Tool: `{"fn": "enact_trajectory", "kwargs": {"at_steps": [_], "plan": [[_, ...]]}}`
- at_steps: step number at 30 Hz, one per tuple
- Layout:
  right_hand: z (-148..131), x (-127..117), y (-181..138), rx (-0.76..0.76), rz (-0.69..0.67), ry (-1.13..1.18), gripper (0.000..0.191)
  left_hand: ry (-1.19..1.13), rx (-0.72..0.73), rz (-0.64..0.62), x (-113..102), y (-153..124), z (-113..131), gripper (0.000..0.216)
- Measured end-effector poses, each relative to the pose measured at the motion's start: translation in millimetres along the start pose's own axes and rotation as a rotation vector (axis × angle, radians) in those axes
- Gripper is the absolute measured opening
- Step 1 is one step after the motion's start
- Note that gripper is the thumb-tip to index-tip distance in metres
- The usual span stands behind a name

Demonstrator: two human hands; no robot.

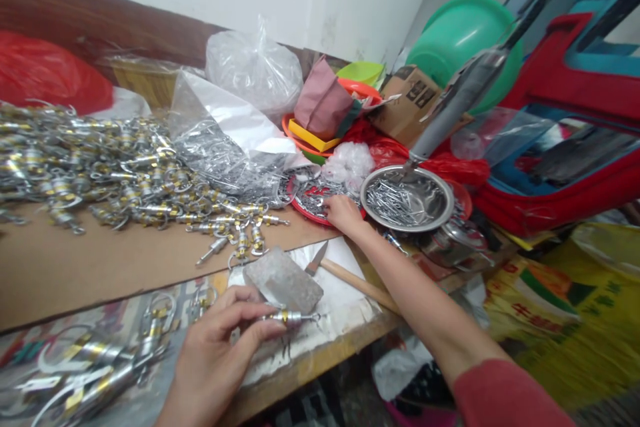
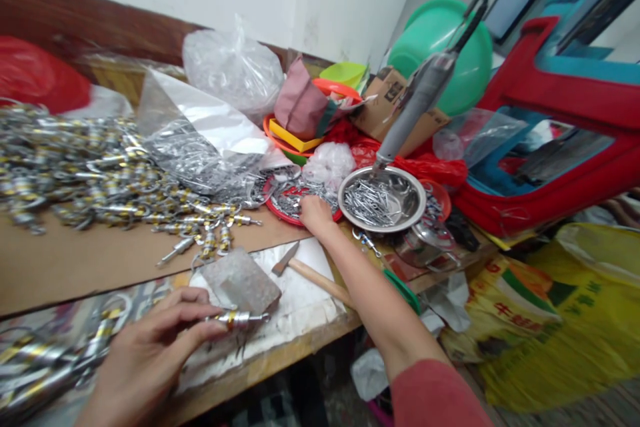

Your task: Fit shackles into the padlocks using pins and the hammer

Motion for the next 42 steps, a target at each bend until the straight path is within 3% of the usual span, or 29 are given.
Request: {"fn": "enact_trajectory", "kwargs": {"at_steps": [3,7,10,14,18,23,26,30,35,38,42], "plan": [[-3,7,18,0.027,-0.024,0.003,0.026,0.03,0.038,-0.047,-1,-2,-1,0.009],[2,-2,13,0.009,0.014,0.094,0.021,0.046,0.085,-0.059,-4,-6,-3,0.011],[-5,-17,-17,-0.032,0.075,0.225,0.019,0.022,0.069,0.021,-3,-7,-6,0.015],[-43,-30,-88,-0.15,0.074,0.459,0.014,-0.039,0.028,0.069,2,-7,-8,0.033],[-78,-32,-147,-0.431,0.109,1.031,0.01,-0.153,0.101,0.063,6,-8,-7,0.038],[-84,-19,-160,-0.428,0.134,1.296,0.014,-0.115,0.153,0.113,2,-10,3,0.037],[-82,-16,-161,-0.435,0.151,1.375,0.015,-0.093,0.241,0.107,-1,-10,11,0.024],[-80,-21,-169,-0.475,0.207,1.275,0.017,-0.15,0.242,-0.004,0,-11,13,0.016],[-71,-26,-181,-0.702,0.475,0.823,0.03,-0.22,0.072,0.002,-5,-12,11,0.013],[-67,-28,-183,-0.89,0.518,0.619,0.023,-0.144,0.128,-0.015,-9,-11,18,0.011],[-66,-33,-178,-0.98,0.508,0.513,0.019,-0.006,0.294,-0.037,-13,-9,31,0.009]]}}
Point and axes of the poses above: each hand's wrist, its own y-axis towards the middle knuckle, its own x-axis out of the palm, z = x × y, the point moved 2 cm from there along y, towards the middle knuckle, and after that the axes turned 3 degrees about z, right-handed, at the moved point
